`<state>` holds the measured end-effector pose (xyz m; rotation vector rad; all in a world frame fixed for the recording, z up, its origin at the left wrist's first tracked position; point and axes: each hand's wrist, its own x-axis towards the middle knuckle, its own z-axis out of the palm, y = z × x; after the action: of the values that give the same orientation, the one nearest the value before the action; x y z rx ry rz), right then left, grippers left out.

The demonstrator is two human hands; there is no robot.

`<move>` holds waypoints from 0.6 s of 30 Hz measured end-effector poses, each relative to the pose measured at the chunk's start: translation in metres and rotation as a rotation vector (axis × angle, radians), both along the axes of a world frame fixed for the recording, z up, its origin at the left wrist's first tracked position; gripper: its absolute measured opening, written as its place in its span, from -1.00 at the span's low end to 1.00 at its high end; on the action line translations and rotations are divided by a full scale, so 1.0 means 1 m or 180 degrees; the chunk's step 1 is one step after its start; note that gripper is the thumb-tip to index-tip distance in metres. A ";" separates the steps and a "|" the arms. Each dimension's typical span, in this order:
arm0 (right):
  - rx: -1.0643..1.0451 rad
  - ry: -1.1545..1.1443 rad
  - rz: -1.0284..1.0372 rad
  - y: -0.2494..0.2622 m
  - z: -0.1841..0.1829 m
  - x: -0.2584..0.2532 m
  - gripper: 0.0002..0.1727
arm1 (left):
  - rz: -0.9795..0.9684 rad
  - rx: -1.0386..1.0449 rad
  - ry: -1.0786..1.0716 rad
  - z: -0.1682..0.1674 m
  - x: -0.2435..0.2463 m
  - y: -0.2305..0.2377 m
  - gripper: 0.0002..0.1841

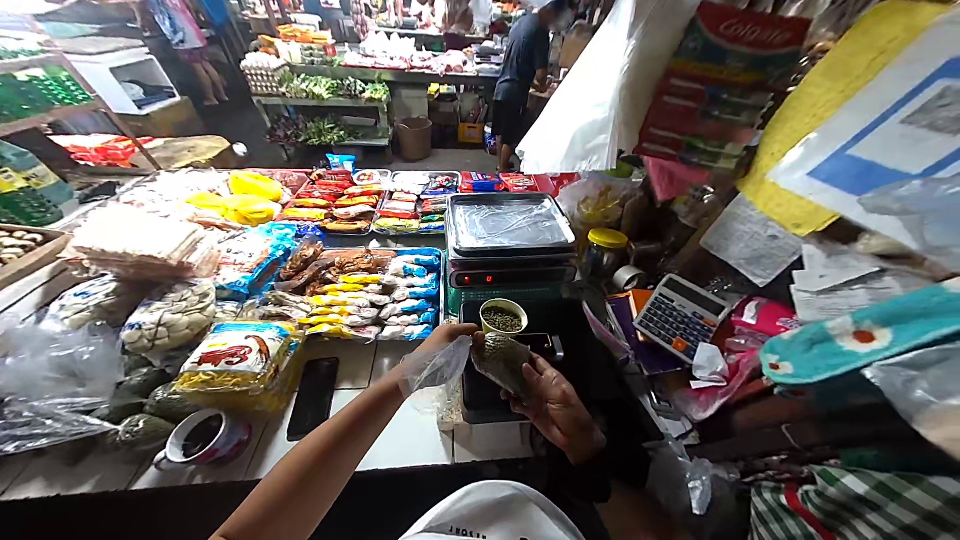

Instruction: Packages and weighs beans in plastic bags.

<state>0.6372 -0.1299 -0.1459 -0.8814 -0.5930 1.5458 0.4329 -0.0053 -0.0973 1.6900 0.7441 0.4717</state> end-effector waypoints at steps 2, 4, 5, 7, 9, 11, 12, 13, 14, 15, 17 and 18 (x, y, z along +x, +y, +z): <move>0.0325 -0.0479 -0.0294 0.000 0.000 -0.005 -0.34 | 0.0078 -0.0196 0.0043 -0.003 -0.001 0.001 -0.75; 0.1075 -0.1365 -0.0624 0.000 -0.003 -0.010 -0.22 | 0.0146 -0.0344 0.0184 0.003 -0.001 -0.001 -0.74; 0.1575 -0.1964 -0.0795 0.001 -0.006 -0.010 -0.24 | 0.0166 -0.0465 0.0185 0.006 -0.002 -0.001 -0.75; 0.2714 -0.3446 -0.1098 0.002 -0.013 -0.005 -0.55 | 0.0185 -0.0756 -0.0034 0.005 -0.002 0.000 -0.77; 0.3606 -0.4620 -0.1130 0.001 -0.009 -0.002 -0.70 | 0.0161 -0.1013 -0.0289 0.003 -0.004 0.002 -0.80; 0.3769 -0.4549 -0.0949 -0.003 -0.009 -0.004 -0.64 | 0.0102 -0.1101 -0.0477 0.001 -0.005 0.003 -0.81; 0.3585 -0.4029 -0.0877 -0.003 -0.011 -0.006 -0.65 | 0.0070 -0.1050 -0.0547 0.000 -0.006 0.002 -0.80; 0.3187 -0.3454 -0.0806 -0.005 -0.014 -0.008 -0.70 | 0.0027 -0.0955 -0.0536 0.001 -0.006 0.001 -0.79; 0.2723 -0.2904 -0.0678 -0.006 -0.015 -0.007 -0.61 | -0.0019 -0.0811 -0.0439 0.004 -0.005 -0.002 -0.78; 0.2328 -0.2454 -0.0551 -0.003 -0.016 -0.006 -0.35 | -0.0069 -0.0638 -0.0379 0.005 -0.004 -0.005 -0.77; 0.1832 -0.2512 -0.0402 0.006 -0.017 -0.008 0.12 | -0.0289 0.0090 -0.0328 0.001 -0.002 -0.012 -0.79; 0.1777 -0.2766 -0.0388 0.010 -0.017 -0.013 0.16 | -0.0389 0.0710 -0.0231 -0.001 0.002 -0.016 -0.77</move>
<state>0.6242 -0.1194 -0.1627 -1.0944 -1.4739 0.7512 0.4345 -0.0216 -0.0986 1.9032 0.5473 0.5431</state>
